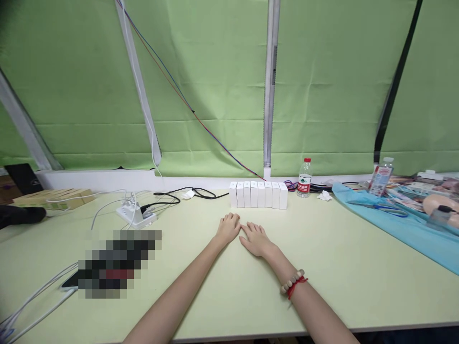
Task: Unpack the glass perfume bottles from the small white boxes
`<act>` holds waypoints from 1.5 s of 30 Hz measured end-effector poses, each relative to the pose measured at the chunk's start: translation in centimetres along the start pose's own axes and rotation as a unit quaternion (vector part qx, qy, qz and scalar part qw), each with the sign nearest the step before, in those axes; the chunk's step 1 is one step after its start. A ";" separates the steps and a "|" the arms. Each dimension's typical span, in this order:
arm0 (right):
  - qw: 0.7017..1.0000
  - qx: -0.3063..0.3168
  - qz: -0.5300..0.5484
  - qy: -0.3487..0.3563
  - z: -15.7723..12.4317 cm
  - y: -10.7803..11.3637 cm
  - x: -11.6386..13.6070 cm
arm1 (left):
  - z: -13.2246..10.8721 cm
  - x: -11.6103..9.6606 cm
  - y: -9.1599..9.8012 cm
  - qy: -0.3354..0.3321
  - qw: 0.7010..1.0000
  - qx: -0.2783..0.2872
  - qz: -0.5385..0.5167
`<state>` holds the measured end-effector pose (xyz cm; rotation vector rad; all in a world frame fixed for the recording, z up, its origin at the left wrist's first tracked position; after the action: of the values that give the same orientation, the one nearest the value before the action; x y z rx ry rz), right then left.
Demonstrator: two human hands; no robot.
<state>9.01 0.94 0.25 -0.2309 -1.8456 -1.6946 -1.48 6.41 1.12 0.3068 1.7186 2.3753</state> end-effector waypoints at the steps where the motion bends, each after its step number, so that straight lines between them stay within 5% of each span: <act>1: 1.000 0.002 -0.002 -0.002 0.0 0.0 0.0 | 0.0 0.0 0.0 0.000 1.000 0.001 -0.001; 26: 0.999 -0.022 0.036 0.002 0.6 0.7 -1.3 | 0.1 0.0 0.1 0.001 1.000 0.007 -0.013; 30: 0.987 -0.123 0.054 -0.089 1.5 2.2 -4.7 | 0.2 0.0 0.0 0.003 1.000 0.004 -0.015; 35: 0.928 -0.290 0.105 -0.207 1.8 4.4 -8.9 | 0.2 -0.3 -0.2 0.003 1.000 -0.002 -0.003; 45: 0.850 -0.415 0.192 -0.260 3.2 6.9 -12.6 | -0.2 -0.5 -0.4 -0.005 1.000 -0.011 0.016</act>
<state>21.61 8.59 -0.76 -1.4315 -1.1111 -2.1431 -1.05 6.19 0.66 0.3446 1.6934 2.4091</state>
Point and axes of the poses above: each hand's wrist, its own z-axis towards the middle knuckle, its own y-axis out of the back of the hand, x = y × z, the point moved 5 cm from there along z, towards the middle knuckle, and after that the axes turned 13 degrees about z, right-handed, at the moved point
